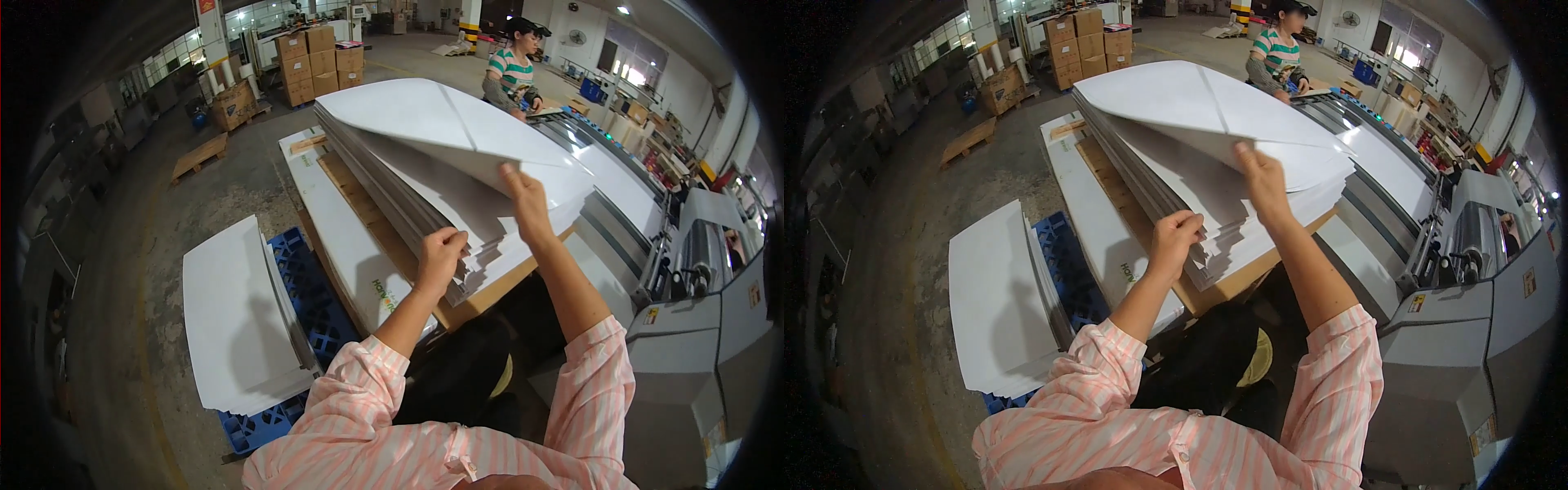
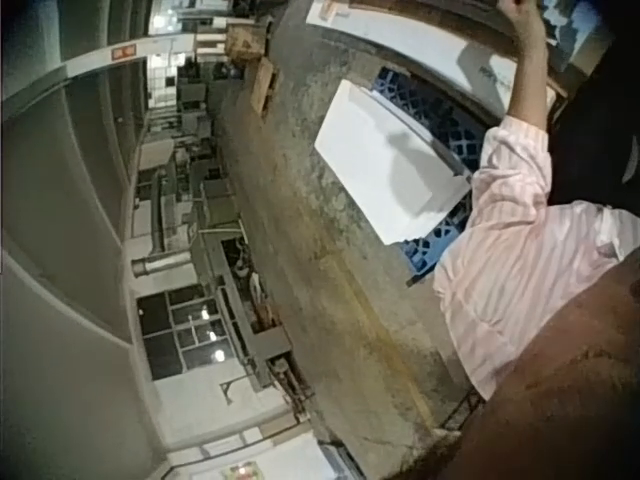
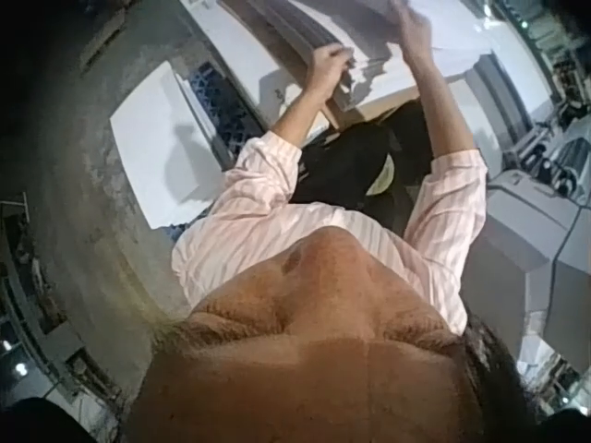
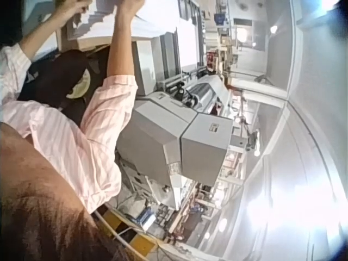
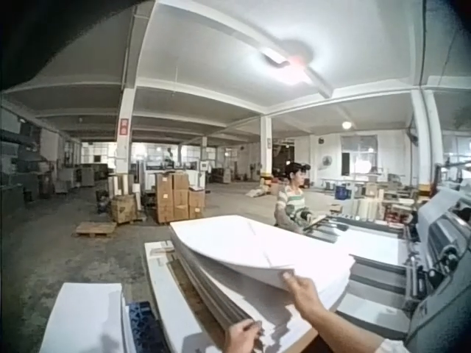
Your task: Counting or flipping through a stack of large white cardboard sheets.
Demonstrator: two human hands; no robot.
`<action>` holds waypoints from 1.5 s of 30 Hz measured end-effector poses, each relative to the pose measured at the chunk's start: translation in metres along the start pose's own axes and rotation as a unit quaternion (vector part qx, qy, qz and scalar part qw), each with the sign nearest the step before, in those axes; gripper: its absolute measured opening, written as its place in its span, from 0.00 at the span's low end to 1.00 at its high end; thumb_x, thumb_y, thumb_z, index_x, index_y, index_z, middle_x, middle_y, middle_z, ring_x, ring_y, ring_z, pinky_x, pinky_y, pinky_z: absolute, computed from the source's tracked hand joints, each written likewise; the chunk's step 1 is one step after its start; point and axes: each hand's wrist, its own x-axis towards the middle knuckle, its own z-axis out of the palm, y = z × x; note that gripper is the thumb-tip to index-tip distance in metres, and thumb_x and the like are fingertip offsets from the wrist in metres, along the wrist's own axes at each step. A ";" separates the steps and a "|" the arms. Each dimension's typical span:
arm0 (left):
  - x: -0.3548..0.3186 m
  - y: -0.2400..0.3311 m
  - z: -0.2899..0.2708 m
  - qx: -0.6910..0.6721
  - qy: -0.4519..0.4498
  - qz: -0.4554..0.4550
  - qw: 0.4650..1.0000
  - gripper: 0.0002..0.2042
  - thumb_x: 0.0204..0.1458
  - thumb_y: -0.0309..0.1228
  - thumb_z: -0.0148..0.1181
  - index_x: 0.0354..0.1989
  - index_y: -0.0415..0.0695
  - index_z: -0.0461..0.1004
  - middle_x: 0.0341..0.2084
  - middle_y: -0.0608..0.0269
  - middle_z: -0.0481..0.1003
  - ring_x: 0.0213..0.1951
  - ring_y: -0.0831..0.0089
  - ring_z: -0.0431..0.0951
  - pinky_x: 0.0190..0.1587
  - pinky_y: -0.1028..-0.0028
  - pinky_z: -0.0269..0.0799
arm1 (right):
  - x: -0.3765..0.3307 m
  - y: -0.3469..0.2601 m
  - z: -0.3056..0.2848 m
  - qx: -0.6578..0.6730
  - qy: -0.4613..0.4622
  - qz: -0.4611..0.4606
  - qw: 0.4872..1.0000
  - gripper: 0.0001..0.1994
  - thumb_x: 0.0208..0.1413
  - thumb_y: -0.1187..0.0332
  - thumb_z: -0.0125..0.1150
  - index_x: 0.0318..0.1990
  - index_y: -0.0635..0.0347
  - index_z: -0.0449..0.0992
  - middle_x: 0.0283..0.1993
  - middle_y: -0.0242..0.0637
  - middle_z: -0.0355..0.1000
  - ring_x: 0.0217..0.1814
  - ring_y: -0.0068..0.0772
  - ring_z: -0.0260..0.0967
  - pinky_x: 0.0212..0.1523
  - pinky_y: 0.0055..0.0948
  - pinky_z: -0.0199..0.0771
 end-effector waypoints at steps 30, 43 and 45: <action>-0.003 -0.013 0.001 -0.094 0.028 0.026 0.995 0.32 0.53 0.27 0.49 0.63 0.46 0.38 0.36 0.59 0.69 0.31 0.76 0.71 0.33 0.75 0.72 | -0.033 0.026 -0.007 -0.338 -0.147 -0.216 0.904 0.11 0.50 0.71 0.54 0.42 0.56 0.73 0.40 0.38 0.72 0.40 0.43 0.68 0.38 0.35 0.69; 0.007 -0.002 -0.006 -0.193 0.009 -0.028 0.981 0.27 0.51 0.28 0.51 0.57 0.33 0.47 0.34 0.55 0.69 0.33 0.69 0.74 0.34 0.71 0.74 | -0.048 0.019 -0.018 -0.457 -0.130 -0.375 0.796 0.22 0.32 0.79 0.57 0.42 0.53 0.74 0.50 0.34 0.65 0.44 0.35 0.63 0.41 0.30 0.68; 0.007 -0.004 -0.007 -0.190 0.011 -0.029 0.981 0.28 0.51 0.29 0.52 0.56 0.34 0.46 0.33 0.55 0.69 0.32 0.69 0.74 0.34 0.70 0.74 | -0.051 0.018 -0.014 -0.426 -0.123 -0.338 0.831 0.17 0.38 0.75 0.58 0.40 0.54 0.75 0.51 0.38 0.64 0.49 0.39 0.60 0.46 0.34 0.63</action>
